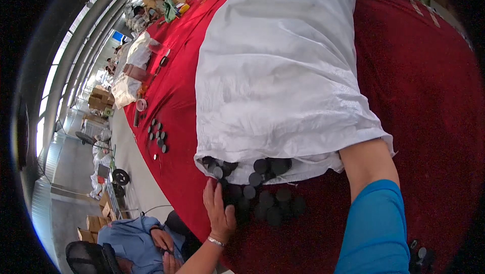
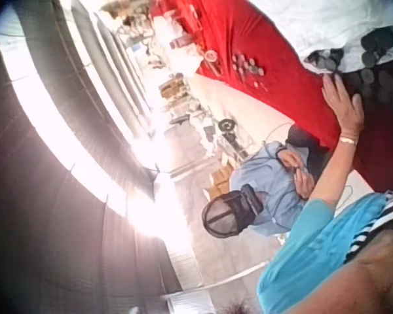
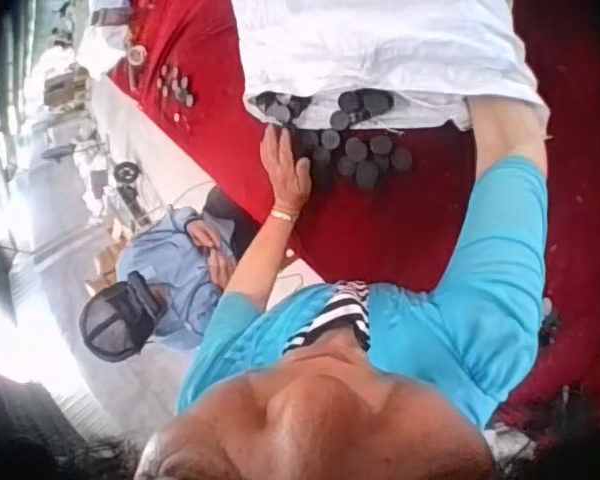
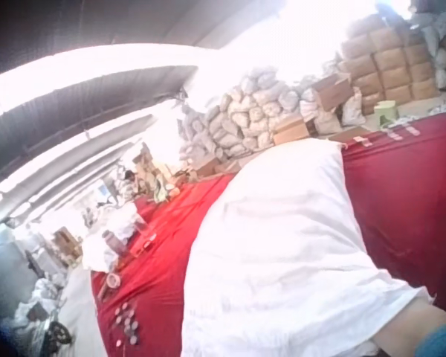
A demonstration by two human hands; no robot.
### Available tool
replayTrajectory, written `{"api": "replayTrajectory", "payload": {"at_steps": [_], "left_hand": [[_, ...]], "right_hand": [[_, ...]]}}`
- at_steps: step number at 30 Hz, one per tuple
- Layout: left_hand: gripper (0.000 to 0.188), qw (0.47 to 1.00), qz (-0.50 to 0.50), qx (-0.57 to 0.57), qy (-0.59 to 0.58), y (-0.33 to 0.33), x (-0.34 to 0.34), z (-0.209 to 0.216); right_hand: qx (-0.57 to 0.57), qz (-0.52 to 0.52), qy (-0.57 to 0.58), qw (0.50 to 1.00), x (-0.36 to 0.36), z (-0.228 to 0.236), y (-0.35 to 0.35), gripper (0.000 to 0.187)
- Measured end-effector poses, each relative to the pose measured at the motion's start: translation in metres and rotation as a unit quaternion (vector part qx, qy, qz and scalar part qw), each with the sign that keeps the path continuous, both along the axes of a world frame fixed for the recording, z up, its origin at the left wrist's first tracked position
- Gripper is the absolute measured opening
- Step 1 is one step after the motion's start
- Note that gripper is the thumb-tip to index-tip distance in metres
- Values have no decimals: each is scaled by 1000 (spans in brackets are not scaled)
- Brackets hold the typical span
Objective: Assembling small circular black plastic or rubber components by hand on a table.
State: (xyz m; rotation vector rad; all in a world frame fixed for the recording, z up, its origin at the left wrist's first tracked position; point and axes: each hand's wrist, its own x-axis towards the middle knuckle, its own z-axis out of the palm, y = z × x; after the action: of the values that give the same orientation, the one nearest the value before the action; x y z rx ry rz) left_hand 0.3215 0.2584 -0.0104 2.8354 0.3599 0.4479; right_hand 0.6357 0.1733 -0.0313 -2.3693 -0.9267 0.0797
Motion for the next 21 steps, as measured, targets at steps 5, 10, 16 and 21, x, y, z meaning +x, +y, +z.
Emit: {"api": "replayTrajectory", "payload": {"at_steps": [5, 10, 16, 21], "left_hand": [[63, 996, 65, -60, -25, 6, -1, -10], [64, 995, 49, -74, -38, 7, -2, -14], [63, 997, 44, -55, -17, 10, -3, -11], [60, 997, 49, -61, 8, 9, -4, -5]], "right_hand": [[12, 38, 9, 999, -46, 17, -25, 46], [23, 38, 25, 999, -59, 29, -40, 46], [18, 4, 11, 1000, -19, 31, -5, 47], [4, -50, 5, 999, 46, 21, 47, 47]]}}
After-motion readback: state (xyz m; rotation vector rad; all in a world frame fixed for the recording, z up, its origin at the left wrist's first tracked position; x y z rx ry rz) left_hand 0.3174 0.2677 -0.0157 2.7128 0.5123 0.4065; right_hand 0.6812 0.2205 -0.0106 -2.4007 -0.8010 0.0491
